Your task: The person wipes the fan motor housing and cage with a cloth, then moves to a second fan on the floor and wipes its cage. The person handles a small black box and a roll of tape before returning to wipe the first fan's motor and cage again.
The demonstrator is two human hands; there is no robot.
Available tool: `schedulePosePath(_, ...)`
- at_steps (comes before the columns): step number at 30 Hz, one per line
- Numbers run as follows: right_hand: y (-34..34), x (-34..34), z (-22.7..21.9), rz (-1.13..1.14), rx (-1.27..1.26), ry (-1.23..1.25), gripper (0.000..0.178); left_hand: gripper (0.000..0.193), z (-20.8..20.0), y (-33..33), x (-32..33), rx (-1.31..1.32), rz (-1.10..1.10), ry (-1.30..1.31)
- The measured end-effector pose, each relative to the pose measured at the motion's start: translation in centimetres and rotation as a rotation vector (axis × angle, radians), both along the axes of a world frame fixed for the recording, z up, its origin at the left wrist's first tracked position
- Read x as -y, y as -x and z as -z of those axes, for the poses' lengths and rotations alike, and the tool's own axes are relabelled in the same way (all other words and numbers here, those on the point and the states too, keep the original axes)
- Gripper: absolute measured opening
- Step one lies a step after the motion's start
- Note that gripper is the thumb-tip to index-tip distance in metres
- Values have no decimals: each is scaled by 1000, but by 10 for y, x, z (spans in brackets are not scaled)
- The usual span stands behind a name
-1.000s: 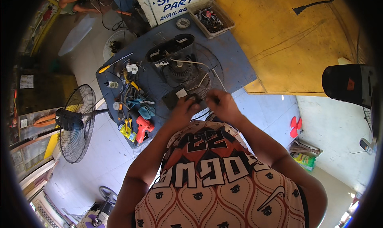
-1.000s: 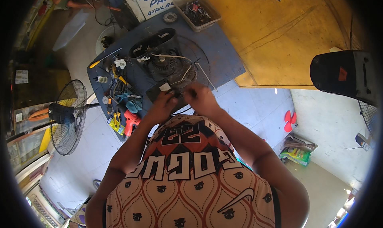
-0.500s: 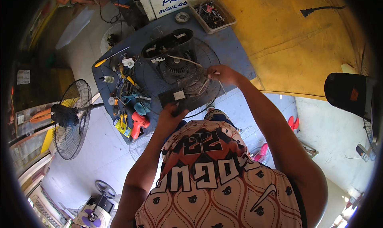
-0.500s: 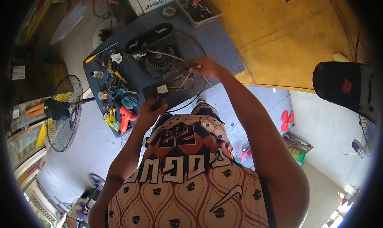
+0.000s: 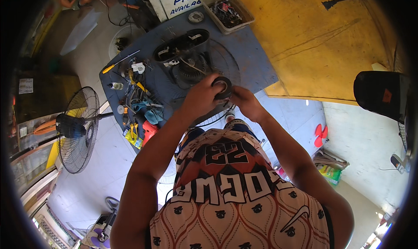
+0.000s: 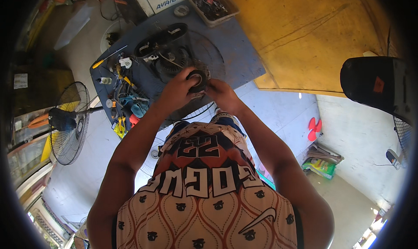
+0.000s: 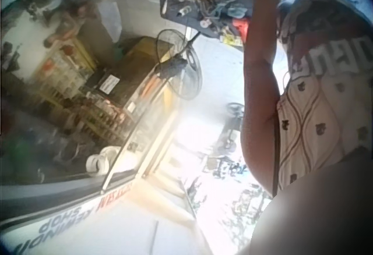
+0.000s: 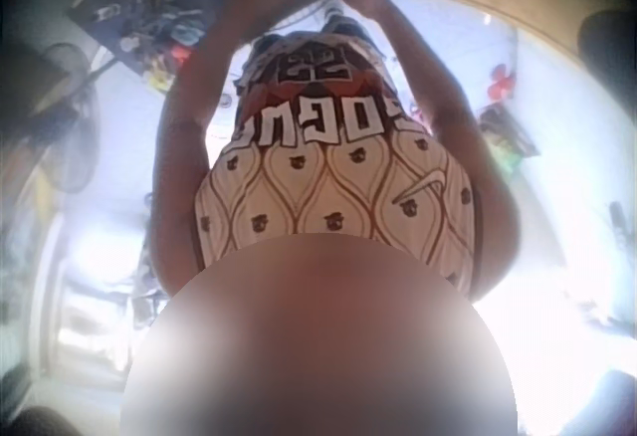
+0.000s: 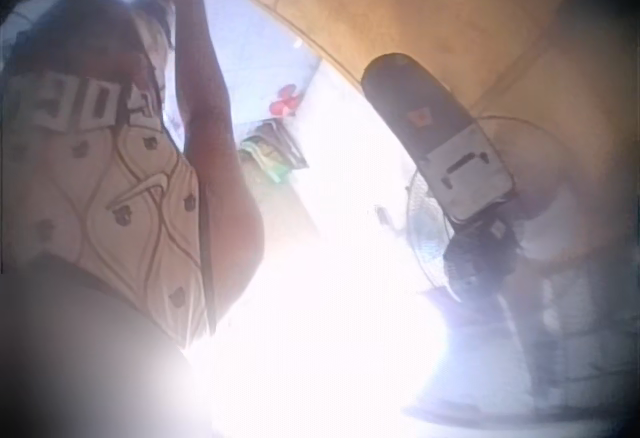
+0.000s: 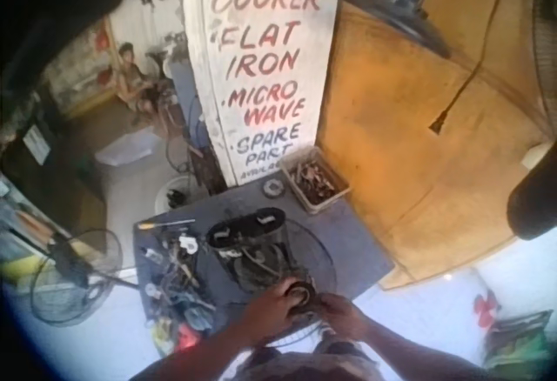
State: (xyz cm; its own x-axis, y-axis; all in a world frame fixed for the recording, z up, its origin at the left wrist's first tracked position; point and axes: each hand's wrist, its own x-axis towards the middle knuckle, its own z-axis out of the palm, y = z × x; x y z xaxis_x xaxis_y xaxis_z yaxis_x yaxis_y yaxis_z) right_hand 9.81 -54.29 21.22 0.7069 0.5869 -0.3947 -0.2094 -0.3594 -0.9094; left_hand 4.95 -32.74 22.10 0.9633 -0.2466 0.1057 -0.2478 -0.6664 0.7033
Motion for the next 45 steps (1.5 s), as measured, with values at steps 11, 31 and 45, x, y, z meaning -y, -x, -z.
schedulePosePath(11, 27, -2, -1, 363, -478, -359, 16, 42, 24, -12, 2, 30, 14, 105)
schedulePosePath(31, 46, -1, 4, 421, -227, -102, 23, 46, 68, 72, 21, -502, -170, 600)
schedulePosePath(45, 50, 0, 19, 364, -56, -15, 20, 43, 67, 62, 27, -349, -245, 475)
